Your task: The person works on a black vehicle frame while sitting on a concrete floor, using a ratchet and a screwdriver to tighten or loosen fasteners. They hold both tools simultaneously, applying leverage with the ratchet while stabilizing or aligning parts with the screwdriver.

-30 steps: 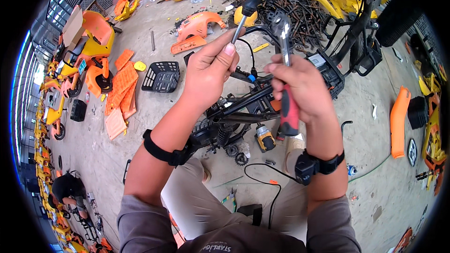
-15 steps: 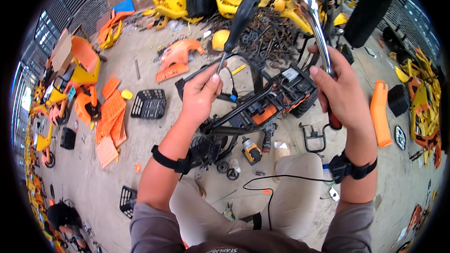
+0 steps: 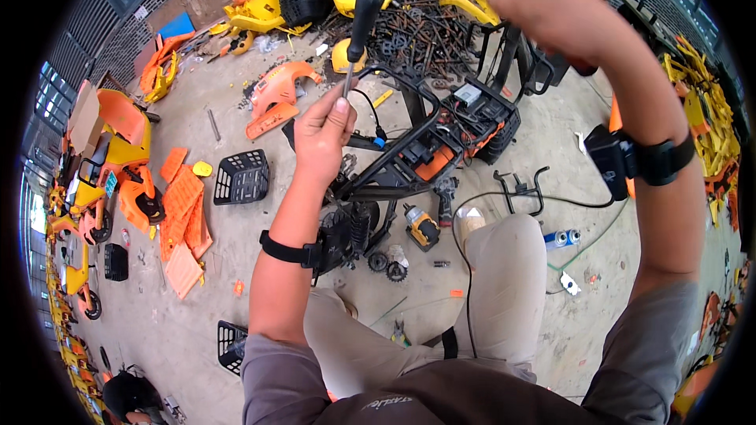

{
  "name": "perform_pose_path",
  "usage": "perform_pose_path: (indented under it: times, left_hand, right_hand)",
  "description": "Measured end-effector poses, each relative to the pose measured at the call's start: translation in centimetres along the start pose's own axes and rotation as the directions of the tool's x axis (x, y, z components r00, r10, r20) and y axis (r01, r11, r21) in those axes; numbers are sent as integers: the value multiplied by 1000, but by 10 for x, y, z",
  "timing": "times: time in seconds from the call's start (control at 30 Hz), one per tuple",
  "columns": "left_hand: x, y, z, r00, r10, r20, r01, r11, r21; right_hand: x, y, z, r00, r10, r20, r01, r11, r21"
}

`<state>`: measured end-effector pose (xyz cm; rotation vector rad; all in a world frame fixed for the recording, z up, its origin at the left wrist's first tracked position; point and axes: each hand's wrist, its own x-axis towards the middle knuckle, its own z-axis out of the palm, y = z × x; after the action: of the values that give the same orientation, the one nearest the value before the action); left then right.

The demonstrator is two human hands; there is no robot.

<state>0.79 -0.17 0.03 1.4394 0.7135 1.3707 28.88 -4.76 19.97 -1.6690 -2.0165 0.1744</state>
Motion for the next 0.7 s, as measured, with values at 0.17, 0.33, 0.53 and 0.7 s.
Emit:
perform_pose_path:
  times: [0.17,0.33,0.53,0.7]
  left_hand:
    - [3,-3,11,1000,20,24,-19,999,-42]
    - [2,2,-5,998,43,42,-45,998,51]
    - [2,-5,8,996,90,7,-89,991,-101]
    - [-3,-1,-3,992,110,-56,-116,984,-135]
  right_hand:
    - [-19,-69,-49,928,199,-316,-155,975,160]
    - [-29,-56,-21,952,-305,3,287,894,-343]
    - [-28,-74,-66,999,-14,-34,20,982,188]
    - [-29,-79,-27,931,-137,-339,125,991,-56]
